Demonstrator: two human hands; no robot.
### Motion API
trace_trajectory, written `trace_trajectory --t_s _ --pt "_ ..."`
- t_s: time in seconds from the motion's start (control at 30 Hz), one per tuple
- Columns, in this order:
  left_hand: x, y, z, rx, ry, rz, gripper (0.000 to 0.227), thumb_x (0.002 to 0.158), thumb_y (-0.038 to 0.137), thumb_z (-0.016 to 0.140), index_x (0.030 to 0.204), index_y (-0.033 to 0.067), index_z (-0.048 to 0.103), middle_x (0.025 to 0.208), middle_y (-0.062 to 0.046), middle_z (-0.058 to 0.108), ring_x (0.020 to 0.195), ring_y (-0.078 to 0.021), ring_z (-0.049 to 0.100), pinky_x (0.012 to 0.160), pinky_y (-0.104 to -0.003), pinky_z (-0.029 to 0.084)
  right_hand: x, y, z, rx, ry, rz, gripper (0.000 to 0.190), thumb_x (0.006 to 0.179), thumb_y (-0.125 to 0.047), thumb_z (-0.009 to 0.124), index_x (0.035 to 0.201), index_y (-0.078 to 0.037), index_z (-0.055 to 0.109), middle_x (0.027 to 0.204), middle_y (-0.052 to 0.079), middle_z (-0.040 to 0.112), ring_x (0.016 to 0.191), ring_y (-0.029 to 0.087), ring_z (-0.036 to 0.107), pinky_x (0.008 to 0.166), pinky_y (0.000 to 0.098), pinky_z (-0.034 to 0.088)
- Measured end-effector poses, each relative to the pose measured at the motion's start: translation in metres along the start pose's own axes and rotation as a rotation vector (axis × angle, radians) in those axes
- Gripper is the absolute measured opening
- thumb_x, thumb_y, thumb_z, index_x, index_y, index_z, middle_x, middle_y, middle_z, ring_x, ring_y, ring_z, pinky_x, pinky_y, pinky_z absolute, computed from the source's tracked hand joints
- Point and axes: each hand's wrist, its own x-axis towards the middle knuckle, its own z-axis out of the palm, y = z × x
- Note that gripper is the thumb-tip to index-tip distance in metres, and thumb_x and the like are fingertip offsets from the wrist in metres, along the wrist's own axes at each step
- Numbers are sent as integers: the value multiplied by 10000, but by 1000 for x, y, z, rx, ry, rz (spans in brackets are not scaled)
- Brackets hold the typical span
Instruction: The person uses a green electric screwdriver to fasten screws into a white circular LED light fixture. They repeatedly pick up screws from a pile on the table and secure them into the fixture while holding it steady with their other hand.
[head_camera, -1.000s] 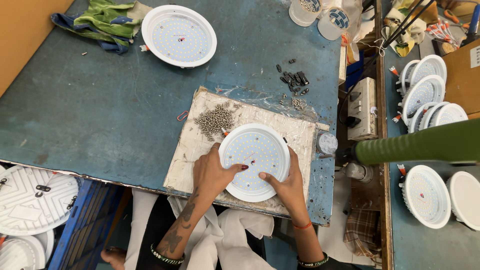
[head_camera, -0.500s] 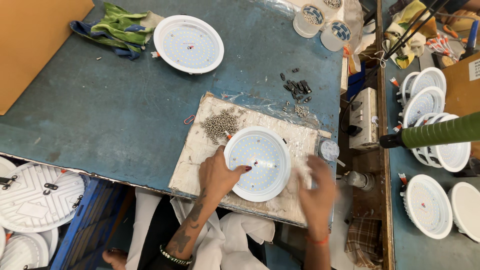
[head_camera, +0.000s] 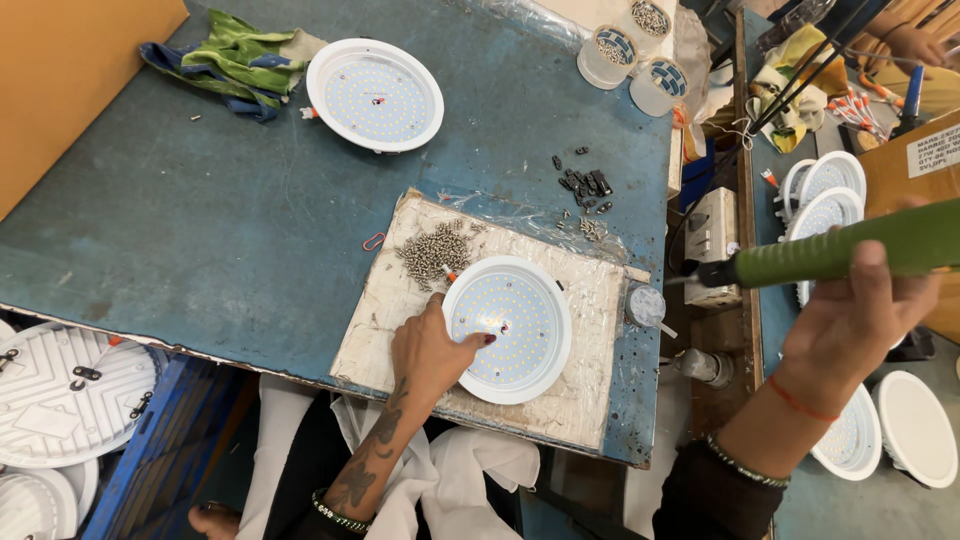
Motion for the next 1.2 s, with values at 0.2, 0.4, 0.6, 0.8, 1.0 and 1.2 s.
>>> trace_trajectory --t_s 0.2,0.4,0.6,0.8,1.0,1.2 --pt "-1 1 -1 5 6 -3 679 666 385 897 1147 -12 628 918 -203 761 845 -350 762 749 -445 598 -27 -17 25 322 -108 111 219 856 -54 639 1016 -19 494 883 115 545 751 190 567 766 318 546" --pt "0 -3 4 -25 42 50 658 680 393 883 1125 -20 627 916 -204 761 829 -347 761 746 -434 590 -117 -14 61 436 -35 50 235 928 -240 647 1007 -60 518 624 76 605 524 131 631 463 283 544" --pt "0 -9 6 -46 61 71 689 682 381 865 1173 -33 614 901 -200 761 815 -348 754 729 -434 581 -185 12 88 319 -74 20 266 947 -178 656 1098 -62 470 706 104 573 616 171 601 610 346 562" --pt "0 -13 7 -30 69 65 764 686 369 851 1248 -70 576 885 -232 742 801 -371 744 721 -454 576 -199 10 92 258 -58 64 257 967 -143 638 1121 -48 456 731 118 572 664 181 595 675 379 549" --pt "1 -15 9 -48 59 54 754 693 355 837 1259 -65 570 864 -227 738 793 -376 738 722 -466 570 -199 12 84 297 -71 89 251 993 -117 635 1155 -41 460 767 142 604 708 193 622 740 378 560" --pt "2 -14 8 -19 37 54 692 709 359 834 1202 -63 592 853 -228 730 803 -376 730 731 -472 564 -208 26 76 338 -158 -25 260 970 -131 678 1137 -40 501 752 154 640 677 200 661 678 362 577"
